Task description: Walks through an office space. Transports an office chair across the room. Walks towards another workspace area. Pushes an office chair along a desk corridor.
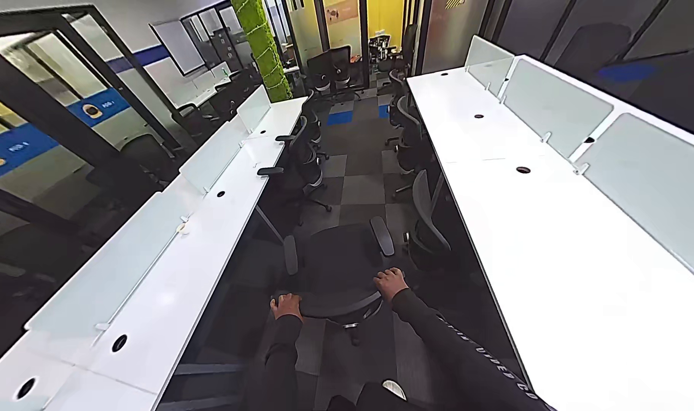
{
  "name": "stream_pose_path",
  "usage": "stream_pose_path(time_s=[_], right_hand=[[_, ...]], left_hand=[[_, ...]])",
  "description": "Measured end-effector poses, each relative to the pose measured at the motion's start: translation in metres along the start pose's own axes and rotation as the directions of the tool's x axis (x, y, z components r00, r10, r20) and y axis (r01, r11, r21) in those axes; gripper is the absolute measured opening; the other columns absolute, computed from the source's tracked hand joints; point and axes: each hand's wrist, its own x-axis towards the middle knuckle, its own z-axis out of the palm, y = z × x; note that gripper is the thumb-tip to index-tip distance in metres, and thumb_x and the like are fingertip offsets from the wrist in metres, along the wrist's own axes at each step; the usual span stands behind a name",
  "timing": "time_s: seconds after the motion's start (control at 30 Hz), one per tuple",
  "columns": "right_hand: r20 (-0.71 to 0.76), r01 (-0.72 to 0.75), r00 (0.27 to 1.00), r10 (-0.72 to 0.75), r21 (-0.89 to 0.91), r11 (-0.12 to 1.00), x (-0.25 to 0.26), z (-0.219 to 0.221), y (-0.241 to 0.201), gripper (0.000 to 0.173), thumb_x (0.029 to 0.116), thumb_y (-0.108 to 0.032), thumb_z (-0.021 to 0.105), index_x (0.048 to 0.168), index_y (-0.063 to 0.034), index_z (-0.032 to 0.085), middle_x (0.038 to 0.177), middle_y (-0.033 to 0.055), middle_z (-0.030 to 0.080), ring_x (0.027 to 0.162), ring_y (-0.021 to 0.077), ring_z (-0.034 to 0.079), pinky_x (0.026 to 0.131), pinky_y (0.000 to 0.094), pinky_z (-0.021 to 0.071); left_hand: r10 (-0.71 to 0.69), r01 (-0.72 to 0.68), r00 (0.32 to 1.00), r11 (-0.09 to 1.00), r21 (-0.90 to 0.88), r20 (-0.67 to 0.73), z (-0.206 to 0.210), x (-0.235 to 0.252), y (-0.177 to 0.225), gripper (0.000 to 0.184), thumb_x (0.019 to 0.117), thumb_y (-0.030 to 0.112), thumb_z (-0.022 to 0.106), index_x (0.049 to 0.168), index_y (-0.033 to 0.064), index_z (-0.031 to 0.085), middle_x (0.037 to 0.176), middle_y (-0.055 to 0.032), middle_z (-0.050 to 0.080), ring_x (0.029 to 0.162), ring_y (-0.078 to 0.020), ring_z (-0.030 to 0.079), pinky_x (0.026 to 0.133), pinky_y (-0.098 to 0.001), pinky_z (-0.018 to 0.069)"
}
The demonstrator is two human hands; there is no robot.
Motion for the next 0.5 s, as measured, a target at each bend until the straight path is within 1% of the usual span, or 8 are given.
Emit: stream_pose_path(time_s=[0.1, 0.17, 0.27, 0.33, 0.37, 0.4, 0.47, 0.5], right_hand=[[-0.011, -0.031, 0.999, 0.031, -0.002, 1.0, 0.033, -0.011, 0.018, 0.044, 0.0825, -0.008, 0.075, 0.126, -0.0122, 0.069, 0.131, 0.0115, 0.068, 0.127, 0.035, 0.059, 0.113, 0.0618, 0.0364], [-0.017, -0.057, 0.998, 0.057, 0.001, 0.998, 0.059, -0.021, 0.029, 0.046, 0.0801, -0.01, 0.077, 0.125, -0.0123, 0.069, 0.13, 0.0108, 0.068, 0.127, 0.0344, 0.059, 0.112, 0.0616, 0.0367], [-0.014, -0.093, 0.996, 0.093, 0.003, 0.996, 0.098, -0.036, 0.042, 0.044, 0.0821, -0.011, 0.076, 0.126, -0.0124, 0.069, 0.132, 0.0109, 0.068, 0.129, 0.035, 0.059, 0.113, 0.0615, 0.0366], [-0.027, -0.118, 0.993, 0.118, 0.001, 0.993, 0.124, -0.046, 0.054, 0.043, 0.0828, -0.013, 0.076, 0.125, -0.012, 0.07, 0.131, 0.0108, 0.068, 0.128, 0.035, 0.059, 0.112, 0.0616, 0.0376], [-0.037, -0.133, 0.99, 0.133, 0.01, 0.991, 0.136, -0.05, 0.059, 0.041, 0.0838, -0.012, 0.075, 0.124, -0.0112, 0.07, 0.131, 0.0109, 0.069, 0.128, 0.0352, 0.059, 0.112, 0.0615, 0.0377], [-0.038, -0.153, 0.987, 0.153, 0.014, 0.988, 0.148, -0.054, 0.063, 0.042, 0.0826, -0.012, 0.075, 0.124, -0.0112, 0.07, 0.13, 0.0103, 0.069, 0.128, 0.0346, 0.059, 0.112, 0.061, 0.0377], [-0.047, -0.197, 0.979, 0.198, 0.032, 0.98, 0.173, -0.066, 0.069, 0.045, 0.0791, -0.014, 0.077, 0.124, -0.0107, 0.071, 0.13, 0.0102, 0.069, 0.128, 0.0344, 0.059, 0.115, 0.0605, 0.0355], [-0.045, -0.226, 0.973, 0.227, 0.037, 0.973, 0.187, -0.071, 0.07, 0.046, 0.0791, -0.014, 0.077, 0.125, -0.0109, 0.071, 0.13, 0.0104, 0.069, 0.129, 0.0348, 0.058, 0.117, 0.0608, 0.033]], left_hand=[[0.036, -0.036, 0.999, 0.999, 0.016, 0.031, -0.022, 0.044, 0.011, 0.064, 0.0738, 0.03, 0.081, 0.136, 0.0339, 0.065, 0.146, 0.0029, 0.06, 0.146, -0.0296, 0.043, 0.121, -0.0711, 0.0167], [0.078, -0.079, 0.995, 0.997, 0.017, 0.053, -0.039, 0.078, 0.017, 0.063, 0.0762, 0.025, 0.081, 0.137, 0.034, 0.065, 0.147, 0.002, 0.06, 0.146, -0.0316, 0.043, 0.12, -0.0736, 0.0152], [0.174, -0.182, 0.979, 0.981, 0.072, 0.109, -0.064, 0.134, 0.018, 0.07, 0.0729, 0.026, 0.085, 0.139, 0.0357, 0.063, 0.146, 0.0002, 0.061, 0.143, -0.034, 0.046, 0.119, -0.0756, 0.0166], [0.234, -0.252, 0.962, 0.959, 0.129, 0.14, -0.084, 0.172, 0.024, 0.075, 0.0706, 0.026, 0.086, 0.141, 0.0358, 0.062, 0.145, -0.0006, 0.062, 0.141, -0.0338, 0.049, 0.119, -0.0732, 0.0205], [0.261, -0.282, 0.954, 0.948, 0.145, 0.148, -0.094, 0.19, 0.027, 0.075, 0.07, 0.024, 0.086, 0.14, 0.035, 0.062, 0.144, -0.0009, 0.063, 0.14, -0.0331, 0.05, 0.119, -0.0719, 0.0219], [0.285, -0.308, 0.946, 0.938, 0.157, 0.154, -0.103, 0.207, 0.03, 0.075, 0.0699, 0.024, 0.086, 0.14, 0.0349, 0.062, 0.144, -0.0003, 0.063, 0.14, -0.0318, 0.05, 0.119, -0.0709, 0.0224], [0.338, -0.354, 0.932, 0.927, 0.127, 0.131, -0.12, 0.241, 0.032, 0.076, 0.0682, 0.02, 0.086, 0.14, 0.0339, 0.063, 0.144, 0.0008, 0.063, 0.142, -0.0291, 0.048, 0.121, -0.0692, 0.0191], [0.364, -0.374, 0.925, 0.923, 0.093, 0.111, -0.127, 0.257, 0.031, 0.078, 0.0669, 0.017, 0.086, 0.139, 0.0336, 0.063, 0.144, 0.0011, 0.062, 0.144, -0.0279, 0.046, 0.122, -0.0682, 0.0164]])
